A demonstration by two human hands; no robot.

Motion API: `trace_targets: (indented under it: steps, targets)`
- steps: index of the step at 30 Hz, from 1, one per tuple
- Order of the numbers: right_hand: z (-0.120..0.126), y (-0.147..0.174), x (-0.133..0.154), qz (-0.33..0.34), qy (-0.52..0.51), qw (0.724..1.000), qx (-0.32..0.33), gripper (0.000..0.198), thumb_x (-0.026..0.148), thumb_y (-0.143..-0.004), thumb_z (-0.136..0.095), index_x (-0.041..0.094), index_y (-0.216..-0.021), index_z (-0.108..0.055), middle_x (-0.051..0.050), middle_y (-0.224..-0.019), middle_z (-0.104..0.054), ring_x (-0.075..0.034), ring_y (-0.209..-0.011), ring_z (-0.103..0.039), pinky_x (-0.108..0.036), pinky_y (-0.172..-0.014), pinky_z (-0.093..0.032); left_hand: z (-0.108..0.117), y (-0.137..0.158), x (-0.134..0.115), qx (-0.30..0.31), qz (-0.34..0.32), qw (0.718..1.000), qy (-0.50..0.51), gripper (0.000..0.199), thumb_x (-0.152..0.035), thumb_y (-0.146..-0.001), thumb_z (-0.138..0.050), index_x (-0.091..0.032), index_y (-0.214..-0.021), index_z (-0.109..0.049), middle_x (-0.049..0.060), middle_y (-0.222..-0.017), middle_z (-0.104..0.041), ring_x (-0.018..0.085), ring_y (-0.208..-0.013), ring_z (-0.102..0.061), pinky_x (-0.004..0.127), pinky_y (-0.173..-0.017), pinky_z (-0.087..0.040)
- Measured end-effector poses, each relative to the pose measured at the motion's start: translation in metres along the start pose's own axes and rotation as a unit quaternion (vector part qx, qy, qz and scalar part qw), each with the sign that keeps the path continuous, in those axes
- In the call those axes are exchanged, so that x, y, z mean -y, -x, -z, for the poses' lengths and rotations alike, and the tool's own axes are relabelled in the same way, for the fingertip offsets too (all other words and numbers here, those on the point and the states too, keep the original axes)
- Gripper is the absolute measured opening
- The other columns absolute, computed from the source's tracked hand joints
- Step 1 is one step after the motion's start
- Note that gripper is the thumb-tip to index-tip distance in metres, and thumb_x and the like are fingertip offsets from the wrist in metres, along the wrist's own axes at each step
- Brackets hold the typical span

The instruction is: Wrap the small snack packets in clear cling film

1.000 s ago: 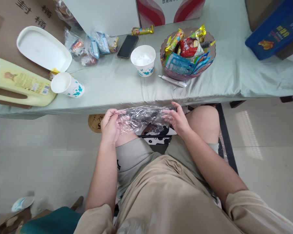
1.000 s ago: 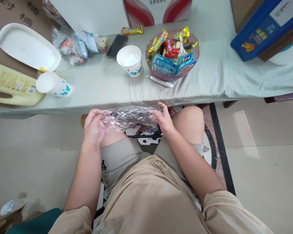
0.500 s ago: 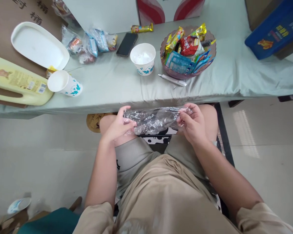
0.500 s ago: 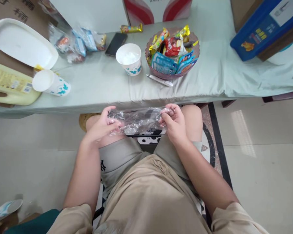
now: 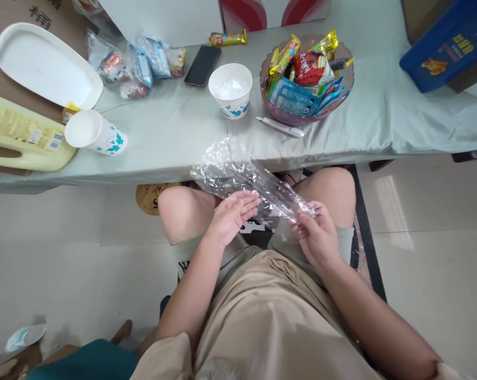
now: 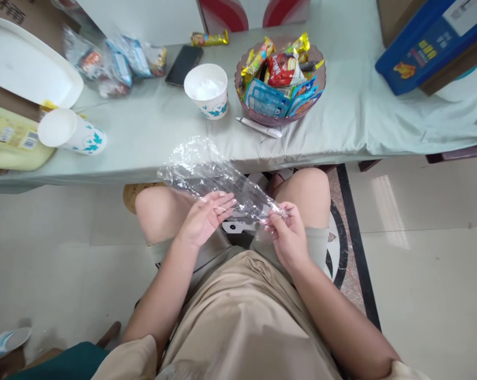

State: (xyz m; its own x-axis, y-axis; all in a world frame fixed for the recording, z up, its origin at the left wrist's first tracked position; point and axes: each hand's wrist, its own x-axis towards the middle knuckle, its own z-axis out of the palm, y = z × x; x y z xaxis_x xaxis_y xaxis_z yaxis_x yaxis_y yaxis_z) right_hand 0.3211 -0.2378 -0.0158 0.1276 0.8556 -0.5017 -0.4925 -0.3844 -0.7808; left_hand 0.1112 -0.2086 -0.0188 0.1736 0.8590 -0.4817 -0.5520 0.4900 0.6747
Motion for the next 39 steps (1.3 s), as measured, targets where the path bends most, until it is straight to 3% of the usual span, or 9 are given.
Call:
trace_targets:
  steps: [4, 9, 15, 19, 24, 28, 33, 36, 39]
  targets:
    - [0.017, 0.011, -0.007, -0.063, 0.071, 0.991, 0.092, 0.055, 0.037, -0.069, -0.086, 0.029, -0.112, -0.052, 0.001, -0.099, -0.069, -0.015, -0.083, -0.071, -0.027, -0.073, -0.058, 0.001, -0.010, -0.009, -0.088, -0.050, 0.995, 0.008, 0.037, -0.036, -0.069, -0.086, -0.019, -0.086, -0.058, 0.000, -0.081, -0.074, 0.013, -0.071, -0.073, 0.018, -0.058, -0.054]
    - [0.019, 0.000, 0.007, -0.081, 0.068, 0.984, 0.144, 0.061, 0.049, -0.071, -0.085, 0.030, -0.122, -0.057, -0.009, -0.145, -0.057, -0.025, -0.134, -0.057, -0.044, -0.116, -0.043, 0.006, 0.001, -0.023, -0.044, -0.037, 0.998, 0.017, 0.037, -0.031, -0.066, -0.086, -0.019, -0.081, -0.054, -0.001, -0.070, -0.073, 0.008, -0.047, -0.062, 0.013, -0.039, -0.041]
    - [-0.029, -0.012, 0.004, -0.188, 0.007, 0.950, 0.251, 0.072, 0.043, -0.065, -0.090, 0.026, -0.123, -0.052, -0.004, -0.100, -0.075, -0.020, -0.091, -0.073, -0.037, -0.088, -0.058, -0.004, 0.018, -0.018, 0.037, 0.011, 0.997, -0.064, 0.040, -0.041, -0.071, -0.083, -0.019, -0.080, -0.051, 0.000, -0.069, -0.074, 0.012, -0.047, -0.065, 0.017, -0.040, -0.047]
    - [-0.042, -0.008, 0.002, -0.091, 0.037, 0.973, 0.209, 0.082, 0.038, -0.072, -0.085, 0.026, -0.138, -0.038, 0.007, -0.069, -0.067, -0.012, -0.056, -0.062, -0.028, -0.062, -0.056, -0.002, 0.023, -0.023, -0.032, 0.004, 0.988, -0.151, 0.045, -0.047, -0.074, -0.080, -0.020, -0.098, -0.053, 0.002, -0.073, -0.076, 0.015, -0.064, -0.072, 0.021, -0.059, -0.057]
    - [-0.030, -0.005, 0.009, -0.031, 0.076, 0.985, 0.152, 0.108, 0.036, -0.075, -0.083, 0.031, -0.157, -0.013, 0.004, -0.080, -0.070, -0.016, -0.066, -0.067, -0.033, -0.067, -0.060, 0.008, 0.026, -0.018, -0.036, -0.038, 0.977, -0.205, 0.087, -0.036, -0.070, -0.087, -0.023, -0.139, -0.036, -0.001, -0.074, -0.075, 0.016, -0.072, -0.074, 0.026, -0.072, -0.058]
    - [-0.018, -0.001, 0.010, 0.037, 0.085, 0.985, 0.144, 0.081, 0.033, -0.080, -0.079, 0.039, -0.146, -0.033, 0.004, -0.082, -0.068, -0.017, -0.080, -0.069, -0.036, -0.076, -0.062, 0.014, 0.028, -0.008, -0.017, -0.129, 0.963, -0.235, 0.077, -0.033, -0.077, -0.081, -0.029, -0.139, -0.036, -0.002, -0.081, -0.074, 0.014, -0.071, -0.072, 0.026, -0.074, -0.057]
    - [-0.005, 0.006, 0.012, 0.110, 0.140, 0.950, 0.256, 0.049, 0.024, -0.088, -0.066, 0.037, -0.128, -0.042, 0.001, -0.100, -0.068, -0.016, -0.091, -0.070, -0.037, -0.086, -0.060, 0.011, 0.030, -0.011, 0.078, -0.217, 0.865, -0.445, 0.036, -0.023, -0.080, -0.075, -0.025, -0.115, -0.066, 0.002, -0.092, -0.071, 0.014, -0.080, -0.067, 0.026, -0.077, -0.054]
    - [-0.001, 0.005, 0.014, 0.184, 0.312, 0.877, 0.315, 0.057, 0.020, -0.085, -0.067, 0.034, -0.135, -0.045, -0.003, -0.107, -0.066, -0.020, -0.101, -0.067, -0.041, -0.092, -0.056, 0.005, 0.032, -0.017, 0.041, -0.251, 0.786, -0.563, 0.021, -0.024, -0.086, -0.067, -0.024, -0.106, -0.074, 0.003, -0.085, -0.068, 0.014, -0.074, -0.063, 0.025, -0.068, -0.050]
    - [-0.001, -0.001, 0.010, 0.261, 0.465, 0.806, 0.256, 0.042, 0.020, -0.089, -0.059, 0.029, -0.130, -0.060, -0.005, -0.096, -0.065, -0.021, -0.088, -0.065, -0.038, -0.082, -0.056, 0.004, 0.033, -0.020, 0.014, -0.266, 0.748, -0.608, 0.021, -0.028, -0.089, -0.065, -0.025, -0.107, -0.076, 0.002, -0.080, -0.066, 0.014, -0.068, -0.059, 0.025, -0.065, -0.047]
